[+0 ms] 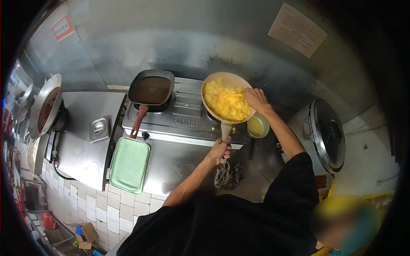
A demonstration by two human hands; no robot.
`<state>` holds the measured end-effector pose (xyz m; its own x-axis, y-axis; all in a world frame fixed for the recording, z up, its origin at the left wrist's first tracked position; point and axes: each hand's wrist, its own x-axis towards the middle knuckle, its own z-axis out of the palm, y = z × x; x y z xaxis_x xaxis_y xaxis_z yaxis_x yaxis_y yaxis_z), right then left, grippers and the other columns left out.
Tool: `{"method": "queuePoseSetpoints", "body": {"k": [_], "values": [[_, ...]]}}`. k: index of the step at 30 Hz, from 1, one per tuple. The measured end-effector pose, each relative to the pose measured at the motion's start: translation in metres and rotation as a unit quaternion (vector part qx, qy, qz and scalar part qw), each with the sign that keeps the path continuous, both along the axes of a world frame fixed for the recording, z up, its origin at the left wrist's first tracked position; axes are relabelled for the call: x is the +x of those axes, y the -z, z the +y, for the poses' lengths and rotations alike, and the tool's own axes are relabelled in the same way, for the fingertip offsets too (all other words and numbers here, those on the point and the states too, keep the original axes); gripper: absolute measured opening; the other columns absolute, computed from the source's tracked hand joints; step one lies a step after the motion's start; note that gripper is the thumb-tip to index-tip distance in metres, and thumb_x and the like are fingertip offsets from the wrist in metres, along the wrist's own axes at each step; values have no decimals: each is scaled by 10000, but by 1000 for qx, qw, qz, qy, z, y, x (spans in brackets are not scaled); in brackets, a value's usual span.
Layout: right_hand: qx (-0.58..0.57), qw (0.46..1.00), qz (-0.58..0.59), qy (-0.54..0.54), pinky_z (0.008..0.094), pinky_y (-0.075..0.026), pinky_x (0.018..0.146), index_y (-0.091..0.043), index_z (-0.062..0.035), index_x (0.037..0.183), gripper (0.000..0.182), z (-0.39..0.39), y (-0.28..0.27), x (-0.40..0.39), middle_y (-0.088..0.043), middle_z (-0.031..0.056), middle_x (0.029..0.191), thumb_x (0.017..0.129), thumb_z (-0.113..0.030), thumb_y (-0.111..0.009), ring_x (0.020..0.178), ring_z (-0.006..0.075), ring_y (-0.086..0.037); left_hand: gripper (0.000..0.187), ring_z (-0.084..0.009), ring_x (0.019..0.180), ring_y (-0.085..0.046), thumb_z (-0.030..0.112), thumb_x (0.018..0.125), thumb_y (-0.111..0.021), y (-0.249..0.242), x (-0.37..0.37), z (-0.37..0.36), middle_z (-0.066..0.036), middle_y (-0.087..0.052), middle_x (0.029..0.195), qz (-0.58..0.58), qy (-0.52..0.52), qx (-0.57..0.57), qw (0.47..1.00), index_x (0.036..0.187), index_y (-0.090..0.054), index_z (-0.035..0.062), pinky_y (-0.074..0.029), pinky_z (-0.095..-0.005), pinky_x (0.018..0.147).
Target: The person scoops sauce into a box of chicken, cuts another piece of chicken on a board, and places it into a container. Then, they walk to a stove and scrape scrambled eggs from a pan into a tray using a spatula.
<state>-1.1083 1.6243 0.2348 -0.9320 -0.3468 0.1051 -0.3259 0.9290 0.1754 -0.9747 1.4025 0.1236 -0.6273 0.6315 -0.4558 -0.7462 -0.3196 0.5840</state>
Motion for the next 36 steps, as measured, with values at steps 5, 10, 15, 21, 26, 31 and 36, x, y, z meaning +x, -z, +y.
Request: {"method": "queuePoseSetpoints", "body": {"k": [5, 10, 15, 21, 26, 31, 36], "values": [[-35, 998, -3, -49, 471, -527, 694, -670, -7, 822, 65, -44, -41, 51, -665, 171, 873, 791, -36, -620, 799, 377, -666, 169, -30, 485, -290, 257, 991, -542, -3, -1, -1, 70, -347, 649, 2, 6, -2, 1000, 906, -429, 164, -245, -211, 396], [15, 1000, -12, 1, 457, -528, 690, -685, -24, 836, 105, -19, -2, 67, -665, 167, 886, 787, -53, -598, 800, 362, -671, 147, -29, 485, -288, 239, 994, -532, -3, 0, 2, 72, -342, 647, 5, -12, -25, 1000, 910, -435, 167, -226, -213, 391], [31, 998, 55, -10, 436, -529, 701, -705, -54, 868, 115, -3, -31, 72, -669, 147, 892, 795, -99, -628, 783, 346, -680, 177, -36, 487, -287, 233, 1000, -529, 9, -6, -1, 51, -338, 652, 12, 5, 52, 999, 926, -419, 115, -233, -225, 391], [19, 997, -77, 22, 443, -537, 692, -720, -25, 748, 115, 7, -31, 62, -694, 165, 762, 804, -76, -633, 767, 355, -681, 157, -45, 485, -276, 209, 1007, -512, 2, -5, -3, 56, -317, 643, 11, 11, 36, 999, 925, -411, 121, -226, -230, 397], [141, 982, 119, 35, 445, -533, 714, -720, -24, 770, 114, 42, 6, 23, -667, 202, 766, 794, -98, -638, 811, 333, -682, 129, -50, 481, -272, 178, 1000, -503, 8, -8, 0, 53, -312, 639, 16, 6, 25, 1000, 950, -404, 113, -227, -235, 395], [74, 997, 13, 29, 434, -550, 720, -727, -4, 780, 125, 11, -81, 64, -677, 201, 774, 784, -86, -633, 786, 338, -689, 99, -47, 484, -272, 168, 998, -498, 9, -7, -1, 59, -304, 630, 13, 16, 36, 999, 971, -417, 119, -222, -228, 399], [115, 986, -99, 73, 416, -565, 724, -741, -5, 797, 142, 26, -50, 49, -706, 182, 812, 788, -75, -618, 806, 317, -703, 142, -46, 483, -272, 193, 1000, -512, 10, -7, 0, 63, -302, 627, 21, 7, 30, 999, 928, -410, 126, -223, -224, 402]]}}
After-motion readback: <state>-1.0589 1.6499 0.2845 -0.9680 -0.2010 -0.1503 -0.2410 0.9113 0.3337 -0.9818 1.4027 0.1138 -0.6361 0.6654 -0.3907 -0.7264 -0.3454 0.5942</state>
